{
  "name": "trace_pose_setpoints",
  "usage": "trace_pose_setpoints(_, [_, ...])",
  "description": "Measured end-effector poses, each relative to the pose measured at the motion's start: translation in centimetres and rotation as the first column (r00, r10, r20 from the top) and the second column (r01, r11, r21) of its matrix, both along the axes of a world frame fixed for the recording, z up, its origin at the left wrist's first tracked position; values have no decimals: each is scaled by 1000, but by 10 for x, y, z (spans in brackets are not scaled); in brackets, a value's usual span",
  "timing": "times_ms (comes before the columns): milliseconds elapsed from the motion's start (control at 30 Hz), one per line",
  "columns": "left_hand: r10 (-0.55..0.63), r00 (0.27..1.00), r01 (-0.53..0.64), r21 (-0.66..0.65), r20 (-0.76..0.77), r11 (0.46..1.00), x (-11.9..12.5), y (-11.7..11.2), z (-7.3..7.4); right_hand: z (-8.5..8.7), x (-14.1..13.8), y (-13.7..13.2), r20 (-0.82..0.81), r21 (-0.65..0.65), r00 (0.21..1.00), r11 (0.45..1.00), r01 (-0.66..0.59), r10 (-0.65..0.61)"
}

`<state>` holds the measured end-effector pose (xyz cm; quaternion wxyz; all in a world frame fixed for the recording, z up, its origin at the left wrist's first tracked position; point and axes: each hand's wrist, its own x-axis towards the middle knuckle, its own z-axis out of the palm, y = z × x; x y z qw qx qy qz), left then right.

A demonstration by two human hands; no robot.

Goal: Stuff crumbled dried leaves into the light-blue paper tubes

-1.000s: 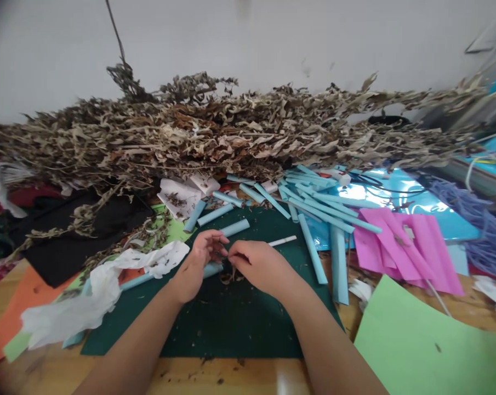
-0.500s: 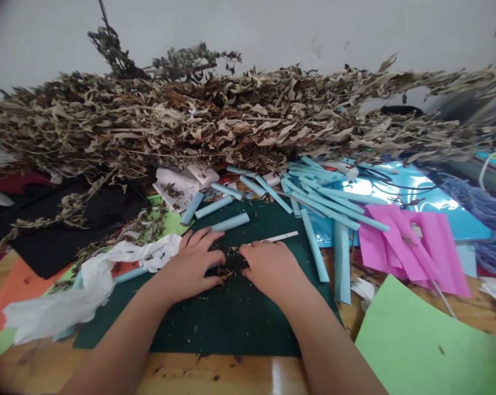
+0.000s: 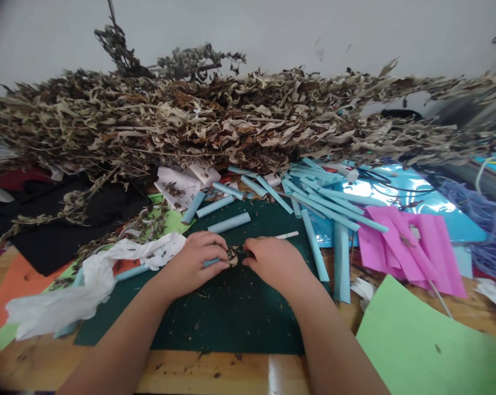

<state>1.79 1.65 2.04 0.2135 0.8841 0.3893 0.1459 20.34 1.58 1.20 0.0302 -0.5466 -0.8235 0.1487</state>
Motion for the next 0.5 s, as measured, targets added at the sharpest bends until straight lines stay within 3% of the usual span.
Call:
trace_pose_setpoints(167, [51,977,-29,-108,206,994,-2,3,0,2,1,-2,-154,60,988,998,-16,25])
trace_pose_setpoints(367, [132,942,-81,-172,307,982,0,2,-3,2,-7,-4,-401,142,913,989,-26,81])
trace_pose_setpoints(500, [201,906,-147,-170,371,974,4,0,-5,0,-16,-6,-509,125,861,990,68,5])
